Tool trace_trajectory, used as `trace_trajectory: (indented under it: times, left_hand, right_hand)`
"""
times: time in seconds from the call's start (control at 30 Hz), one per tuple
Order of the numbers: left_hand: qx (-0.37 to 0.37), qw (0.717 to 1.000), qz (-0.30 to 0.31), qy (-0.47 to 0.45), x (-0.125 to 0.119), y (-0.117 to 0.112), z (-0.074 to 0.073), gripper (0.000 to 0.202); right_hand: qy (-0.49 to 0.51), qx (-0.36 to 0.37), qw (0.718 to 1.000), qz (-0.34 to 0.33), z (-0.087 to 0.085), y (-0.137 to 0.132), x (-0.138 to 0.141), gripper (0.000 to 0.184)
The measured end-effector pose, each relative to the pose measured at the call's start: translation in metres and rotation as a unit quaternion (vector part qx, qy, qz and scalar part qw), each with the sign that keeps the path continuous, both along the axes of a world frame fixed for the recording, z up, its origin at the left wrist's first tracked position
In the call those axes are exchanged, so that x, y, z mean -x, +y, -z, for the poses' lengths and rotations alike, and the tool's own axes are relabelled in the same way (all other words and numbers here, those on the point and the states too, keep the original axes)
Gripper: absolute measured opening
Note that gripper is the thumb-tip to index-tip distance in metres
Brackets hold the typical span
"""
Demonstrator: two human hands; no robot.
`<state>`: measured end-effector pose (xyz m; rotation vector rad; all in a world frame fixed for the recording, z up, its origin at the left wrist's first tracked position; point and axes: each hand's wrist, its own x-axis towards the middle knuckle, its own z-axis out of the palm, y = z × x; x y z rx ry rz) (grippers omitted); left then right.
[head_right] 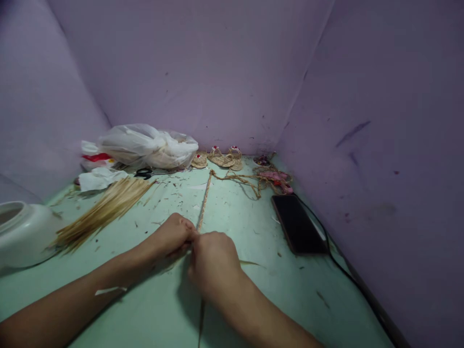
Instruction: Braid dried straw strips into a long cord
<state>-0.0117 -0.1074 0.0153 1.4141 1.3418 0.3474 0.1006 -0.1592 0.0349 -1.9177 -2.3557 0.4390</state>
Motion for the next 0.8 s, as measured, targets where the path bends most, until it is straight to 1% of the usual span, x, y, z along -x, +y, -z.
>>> trace_trajectory:
  times: [0.07,0.13,0.2,0.27,0.3,0.33,0.37,0.4,0.47,0.5,0.53,0.57,0.6,0.67,0.7,0.73,0.8]
  left_hand:
    - [0.023,1.000,-0.002,-0.011,0.000,-0.001,-0.005,0.011]
    - [0.025,1.000,0.006,-0.017,0.001,0.000,-0.010,0.009]
    - [0.021,0.999,0.022,-0.026,0.004,0.003,-0.015,0.008]
    - [0.025,0.998,0.039,-0.041,0.007,0.006,-0.018,0.007]
    - [0.029,0.998,0.041,-0.048,0.008,0.007,-0.020,0.006]
    - [0.032,0.997,0.041,-0.054,0.010,0.008,-0.021,0.006]
    - [0.033,0.997,0.040,-0.055,0.011,0.009,-0.022,0.006]
    - [0.032,0.997,0.040,-0.054,0.012,0.009,-0.022,0.007]
    - [0.020,0.998,0.052,-0.043,0.012,0.009,-0.020,0.008]
    - [0.008,0.997,0.062,-0.034,0.012,0.010,-0.018,0.008]
    - [-0.009,0.997,0.072,-0.023,0.012,0.010,-0.015,0.010]
    - [-0.028,0.996,0.083,-0.012,0.012,0.010,-0.012,0.012]
    - [-0.049,0.994,0.096,0.000,0.013,0.011,-0.009,0.013]
    - [-0.094,0.988,0.122,0.021,0.014,0.012,-0.003,0.015]
    - [-0.116,0.984,0.133,0.034,0.015,0.013,-0.002,0.016]
    - [-0.140,0.979,0.142,0.050,0.016,0.013,-0.001,0.017]
    - [-0.189,0.965,0.154,0.093,0.017,0.011,-0.002,0.019]
  right_hand:
    - [0.001,-0.002,1.000,-0.016,0.001,-0.005,0.004,0.019]
    - [0.037,0.004,0.999,-0.029,0.003,-0.005,0.002,0.016]
    - [0.114,0.035,0.992,-0.028,0.004,0.002,-0.006,0.015]
    - [0.222,0.071,0.972,0.018,0.005,0.015,-0.018,0.021]
    - [0.280,0.074,0.955,0.060,0.006,0.022,-0.023,0.023]
    - [0.341,0.069,0.932,0.102,0.006,0.029,-0.027,0.022]
    - [0.401,0.078,0.903,0.135,0.006,0.033,-0.029,0.020]
    - [0.459,0.111,0.868,0.152,0.007,0.036,-0.029,0.018]
    - [0.550,0.220,0.792,0.149,0.008,0.037,-0.025,0.013]
    - [0.575,0.269,0.760,0.142,0.008,0.035,-0.022,0.012]
    - [0.584,0.297,0.743,0.139,0.009,0.034,-0.018,0.011]
    - [0.579,0.303,0.744,0.141,0.011,0.032,-0.016,0.010]
    - [0.563,0.291,0.760,0.147,0.013,0.032,-0.014,0.011]
    - [0.519,0.252,0.803,0.151,0.017,0.033,-0.014,0.012]
    - [0.503,0.238,0.817,0.147,0.020,0.034,-0.015,0.013]
    - [0.497,0.231,0.824,0.142,0.022,0.036,-0.016,0.014]
    - [0.505,0.225,0.821,0.142,0.026,0.039,-0.018,0.016]
